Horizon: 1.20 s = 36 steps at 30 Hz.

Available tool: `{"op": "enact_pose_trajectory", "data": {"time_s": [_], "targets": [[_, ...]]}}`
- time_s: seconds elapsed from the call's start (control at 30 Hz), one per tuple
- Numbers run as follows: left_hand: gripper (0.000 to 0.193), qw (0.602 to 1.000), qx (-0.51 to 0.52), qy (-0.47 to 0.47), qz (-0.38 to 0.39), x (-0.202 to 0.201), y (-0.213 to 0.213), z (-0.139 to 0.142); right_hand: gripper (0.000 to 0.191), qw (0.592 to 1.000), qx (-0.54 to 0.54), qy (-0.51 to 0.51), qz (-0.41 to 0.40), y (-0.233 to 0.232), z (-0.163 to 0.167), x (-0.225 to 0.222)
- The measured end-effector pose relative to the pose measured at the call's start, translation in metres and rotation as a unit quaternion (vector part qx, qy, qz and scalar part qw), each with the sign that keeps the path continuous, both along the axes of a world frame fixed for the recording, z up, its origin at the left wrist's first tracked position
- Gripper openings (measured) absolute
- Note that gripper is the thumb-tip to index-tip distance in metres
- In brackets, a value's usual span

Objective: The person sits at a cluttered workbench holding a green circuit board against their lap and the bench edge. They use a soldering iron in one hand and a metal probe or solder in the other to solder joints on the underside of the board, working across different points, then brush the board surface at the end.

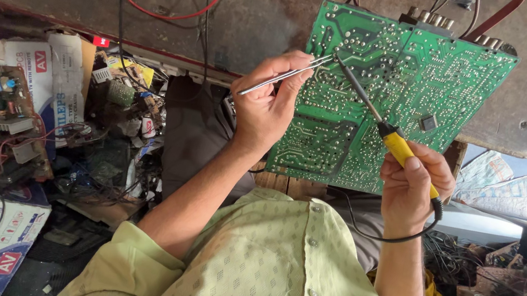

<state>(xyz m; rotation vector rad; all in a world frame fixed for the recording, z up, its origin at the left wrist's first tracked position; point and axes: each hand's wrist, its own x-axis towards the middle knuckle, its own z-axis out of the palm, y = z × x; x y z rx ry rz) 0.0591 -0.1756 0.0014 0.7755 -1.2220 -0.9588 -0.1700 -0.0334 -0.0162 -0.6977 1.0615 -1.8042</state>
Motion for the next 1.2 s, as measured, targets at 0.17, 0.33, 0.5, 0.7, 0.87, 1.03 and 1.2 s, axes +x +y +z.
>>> {"op": "enact_pose_trajectory", "data": {"time_s": [0.17, 0.33, 0.5, 0.7, 0.87, 1.03, 1.2], "targets": [[0.012, 1.000, -0.007, -0.013, 0.008, 0.000, 0.000, 0.004, 0.014, 0.996, 0.010, -0.085, 0.021, -0.005, -0.008, -0.008], [0.012, 1.000, -0.009, -0.022, 0.014, 0.000, 0.000, 0.006, 0.007, 0.992, 0.035, -0.123, 0.005, -0.010, -0.011, -0.011], [0.011, 0.999, -0.011, -0.029, 0.014, 0.000, 0.000, 0.007, 0.009, 1.000, 0.020, 0.008, -0.016, -0.001, -0.001, -0.005], [0.012, 1.000, -0.007, -0.019, 0.009, -0.001, 0.001, 0.004, 0.012, 0.995, -0.014, 0.087, -0.037, 0.004, 0.012, 0.012], [0.015, 0.999, 0.008, 0.046, -0.025, -0.002, 0.001, -0.003, 0.015, 0.968, -0.034, 0.239, -0.068, 0.016, 0.030, 0.032], [0.016, 0.993, 0.026, 0.106, -0.050, -0.004, 0.002, -0.012, 0.013, 0.922, -0.009, 0.378, -0.080, 0.013, 0.050, 0.045], [0.016, 0.989, 0.038, 0.129, -0.059, -0.004, 0.002, -0.016, 0.019, 0.795, -0.050, 0.595, -0.110, 0.005, 0.076, 0.060]]}}
